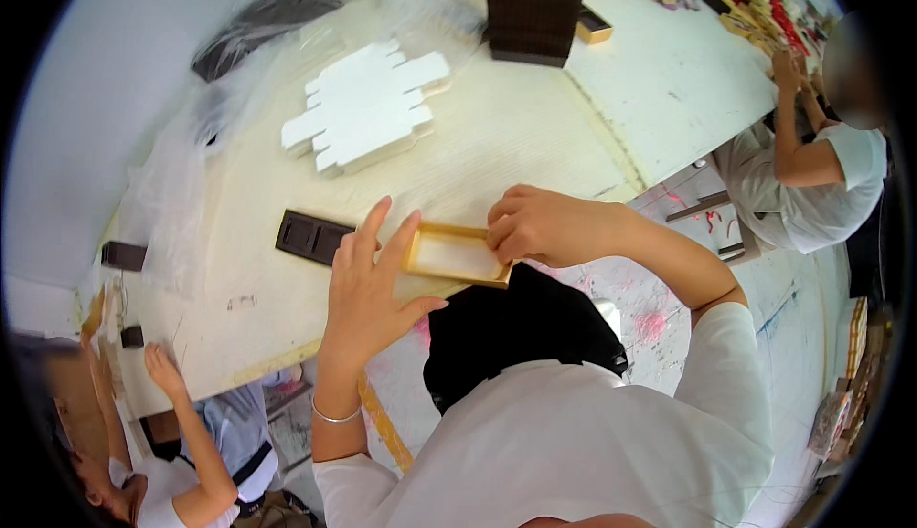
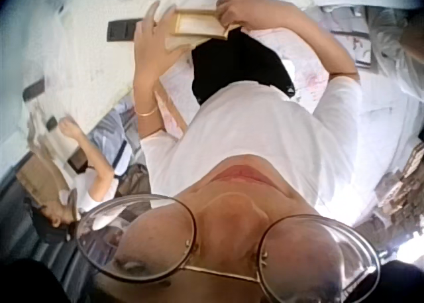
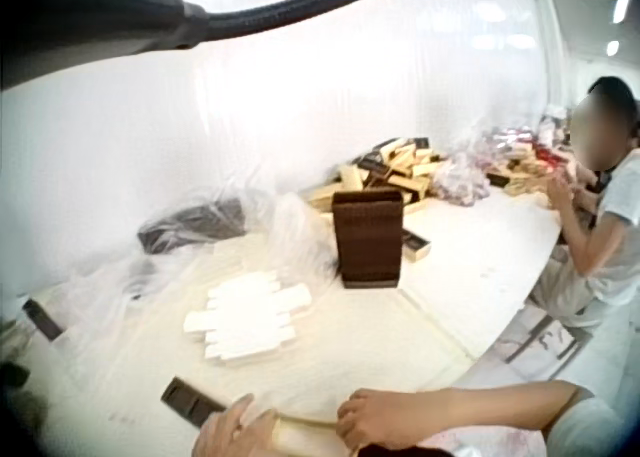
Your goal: The person folds white cardboard pieces into rectangular box shapes and inserts them into dark brown outer boxes. The person repeats this process multiple times, stacking the completed boxes on the table.
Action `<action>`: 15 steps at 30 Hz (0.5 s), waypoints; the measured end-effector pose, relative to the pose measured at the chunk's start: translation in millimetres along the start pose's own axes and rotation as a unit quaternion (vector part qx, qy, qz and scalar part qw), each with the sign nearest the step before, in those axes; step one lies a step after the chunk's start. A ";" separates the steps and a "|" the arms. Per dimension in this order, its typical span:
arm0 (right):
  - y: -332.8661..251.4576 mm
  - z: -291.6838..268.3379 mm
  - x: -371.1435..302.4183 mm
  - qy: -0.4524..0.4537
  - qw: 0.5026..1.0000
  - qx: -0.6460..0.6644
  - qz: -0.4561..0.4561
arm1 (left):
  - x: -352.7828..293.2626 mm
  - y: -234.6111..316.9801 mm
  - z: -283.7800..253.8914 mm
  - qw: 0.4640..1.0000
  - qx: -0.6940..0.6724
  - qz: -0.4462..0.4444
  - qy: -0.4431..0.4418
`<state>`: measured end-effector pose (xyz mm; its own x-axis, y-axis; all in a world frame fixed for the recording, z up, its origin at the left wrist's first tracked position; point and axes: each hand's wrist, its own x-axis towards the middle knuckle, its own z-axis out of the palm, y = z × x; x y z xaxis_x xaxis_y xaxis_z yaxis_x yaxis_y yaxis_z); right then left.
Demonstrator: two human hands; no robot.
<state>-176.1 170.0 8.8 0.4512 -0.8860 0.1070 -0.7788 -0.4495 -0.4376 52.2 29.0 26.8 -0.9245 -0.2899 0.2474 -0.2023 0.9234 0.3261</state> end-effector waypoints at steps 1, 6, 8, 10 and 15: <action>3.6 -3.5 -8.2 0.012 0.999 0.032 -0.017 | 7.2 -0.2 1.9 0.999 0.027 0.024 -0.024; 40.4 -94.4 -26.3 0.361 0.923 -0.061 0.123 | 12.6 -5.0 34.8 0.992 -0.109 -0.025 -0.051; 82.1 -152.4 -37.8 0.383 0.831 -0.380 0.138 | 11.3 1.0 39.7 0.990 -0.129 -0.041 -0.037; 110.1 -173.7 -33.2 0.379 0.761 -0.507 0.144 | 7.6 1.3 44.2 0.991 -0.128 -0.047 -0.004; 146.2 -194.8 -31.2 0.244 0.796 -0.426 0.353 | 5.6 -1.0 57.7 0.979 -0.172 -0.081 0.074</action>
<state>-388.9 109.7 115.4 -0.2921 -0.7972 0.5283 -0.8698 0.4511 0.1997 28.6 41.0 -24.8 -0.8274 -0.4821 0.2882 -0.1975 0.7301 0.6542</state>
